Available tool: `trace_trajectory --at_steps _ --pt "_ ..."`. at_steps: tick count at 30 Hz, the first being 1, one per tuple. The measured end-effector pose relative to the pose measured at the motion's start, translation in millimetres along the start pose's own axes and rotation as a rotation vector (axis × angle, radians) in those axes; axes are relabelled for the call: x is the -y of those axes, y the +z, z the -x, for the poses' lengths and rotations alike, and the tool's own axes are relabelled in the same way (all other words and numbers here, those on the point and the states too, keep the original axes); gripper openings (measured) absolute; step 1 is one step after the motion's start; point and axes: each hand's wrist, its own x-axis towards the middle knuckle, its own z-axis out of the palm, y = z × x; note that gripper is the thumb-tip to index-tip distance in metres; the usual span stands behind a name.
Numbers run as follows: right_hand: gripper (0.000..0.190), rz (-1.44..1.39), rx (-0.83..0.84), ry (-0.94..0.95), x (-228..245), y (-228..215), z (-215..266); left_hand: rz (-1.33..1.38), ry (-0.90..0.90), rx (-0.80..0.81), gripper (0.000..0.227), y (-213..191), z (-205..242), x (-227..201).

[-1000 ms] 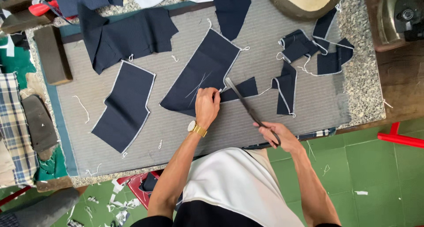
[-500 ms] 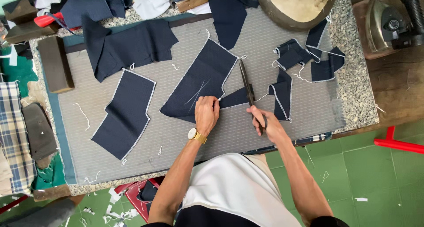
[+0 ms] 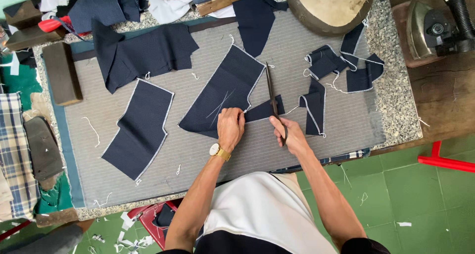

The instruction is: The person uses shears to cut dark blue fabric pieces on a work table. They trim the edges of the fabric, remove excess material, and occasionally move the cut pieces aside or into a red bin.

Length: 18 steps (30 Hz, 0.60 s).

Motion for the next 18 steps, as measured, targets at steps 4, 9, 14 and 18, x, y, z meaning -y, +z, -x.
trace_trajectory --at_steps 4,9,14,18 --pt "0.049 -0.02 -0.088 -0.073 -4 -5 -1 0.024 0.058 -0.036 0.006 -9 2 -3" --pt "0.047 -0.038 -0.088 -0.109 30 -31 45 0.011 0.08 -0.115 0.006 -12 -9 2" --pt "0.046 -0.101 -0.046 -0.217 13 -59 57 0.022 0.039 -0.218 0.004 -23 -55 19" --pt "0.043 -0.187 -0.054 -0.221 7 -62 67 -0.182 0.071 -0.307 0.034 -26 -66 19"
